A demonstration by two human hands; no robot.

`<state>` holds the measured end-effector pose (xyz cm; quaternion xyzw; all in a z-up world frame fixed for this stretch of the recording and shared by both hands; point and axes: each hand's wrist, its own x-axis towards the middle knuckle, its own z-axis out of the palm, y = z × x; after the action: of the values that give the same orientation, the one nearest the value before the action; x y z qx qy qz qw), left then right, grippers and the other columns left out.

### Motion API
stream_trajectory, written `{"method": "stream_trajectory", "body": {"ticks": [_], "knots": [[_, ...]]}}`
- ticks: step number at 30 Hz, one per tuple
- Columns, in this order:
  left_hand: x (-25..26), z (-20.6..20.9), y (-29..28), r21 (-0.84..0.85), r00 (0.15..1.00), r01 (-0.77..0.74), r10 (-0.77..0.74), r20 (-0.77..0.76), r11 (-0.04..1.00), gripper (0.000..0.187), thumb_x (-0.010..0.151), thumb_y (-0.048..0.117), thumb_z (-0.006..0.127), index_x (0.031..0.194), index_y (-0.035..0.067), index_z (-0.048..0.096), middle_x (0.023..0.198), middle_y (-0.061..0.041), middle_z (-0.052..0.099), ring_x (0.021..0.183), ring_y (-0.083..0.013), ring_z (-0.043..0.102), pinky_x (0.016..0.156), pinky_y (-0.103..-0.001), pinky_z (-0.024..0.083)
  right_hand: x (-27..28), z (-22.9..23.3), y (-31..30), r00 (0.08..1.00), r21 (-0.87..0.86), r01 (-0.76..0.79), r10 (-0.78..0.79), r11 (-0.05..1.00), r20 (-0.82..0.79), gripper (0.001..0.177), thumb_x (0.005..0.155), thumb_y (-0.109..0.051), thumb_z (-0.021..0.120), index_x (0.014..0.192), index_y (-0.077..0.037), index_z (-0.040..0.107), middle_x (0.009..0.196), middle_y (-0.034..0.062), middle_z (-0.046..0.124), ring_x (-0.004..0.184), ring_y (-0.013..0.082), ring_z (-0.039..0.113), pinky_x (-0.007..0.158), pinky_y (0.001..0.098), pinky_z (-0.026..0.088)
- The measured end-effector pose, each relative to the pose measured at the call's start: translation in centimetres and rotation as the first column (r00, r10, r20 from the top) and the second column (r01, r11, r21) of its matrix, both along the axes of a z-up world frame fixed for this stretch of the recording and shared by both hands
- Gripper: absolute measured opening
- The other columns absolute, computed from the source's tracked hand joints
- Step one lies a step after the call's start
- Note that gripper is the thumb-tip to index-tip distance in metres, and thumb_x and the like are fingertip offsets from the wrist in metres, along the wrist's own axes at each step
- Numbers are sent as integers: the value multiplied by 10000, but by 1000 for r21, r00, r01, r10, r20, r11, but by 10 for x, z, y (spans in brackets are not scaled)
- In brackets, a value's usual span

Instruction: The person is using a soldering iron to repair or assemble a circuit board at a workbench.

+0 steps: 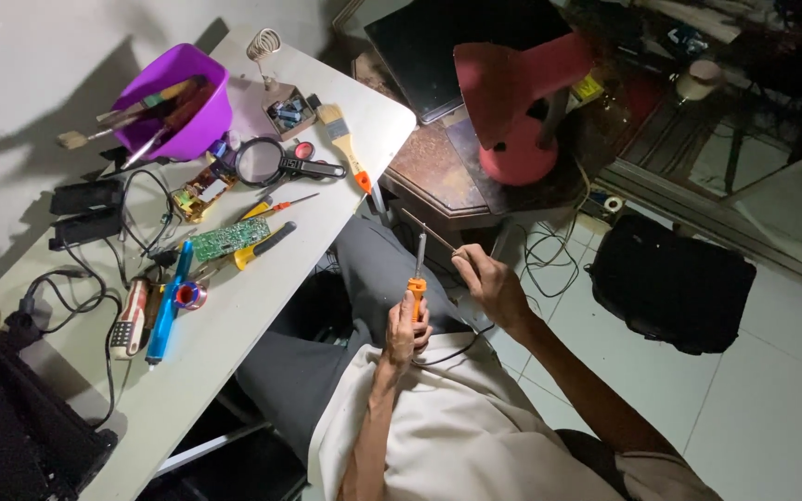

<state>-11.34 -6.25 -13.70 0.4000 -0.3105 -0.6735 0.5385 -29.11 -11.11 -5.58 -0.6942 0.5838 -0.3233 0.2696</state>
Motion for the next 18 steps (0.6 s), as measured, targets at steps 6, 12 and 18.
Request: {"method": "stream_trajectory", "body": {"ticks": [6,12,18], "knots": [[-1,13,3,60,983,161,-155,-98,985,530,1106,515,361,856,59,464,530,56,244,302,-30,278,237,-208,201,-6,-14,-10,1000,-21,-12,13,1000,28,143,1107,-264,534,1092,-143,609,756,168,707,690,335,725,669,449,579],[-9,9,-3,58,966,200,-187,-180,978,548,1108,519,333,876,42,470,517,48,237,305,-45,266,257,-194,190,-15,-17,-8,983,57,74,-83,996,163,200,1108,-283,522,1130,-99,596,776,201,697,688,320,694,685,477,549],[-5,16,-7,45,976,186,-179,-120,982,453,1102,481,388,987,53,480,539,55,225,314,-40,297,278,-180,216,-13,-11,-3,994,29,39,-41,999,101,182,1087,-288,555,1081,-117,618,749,192,683,722,376,716,670,485,559]]}}
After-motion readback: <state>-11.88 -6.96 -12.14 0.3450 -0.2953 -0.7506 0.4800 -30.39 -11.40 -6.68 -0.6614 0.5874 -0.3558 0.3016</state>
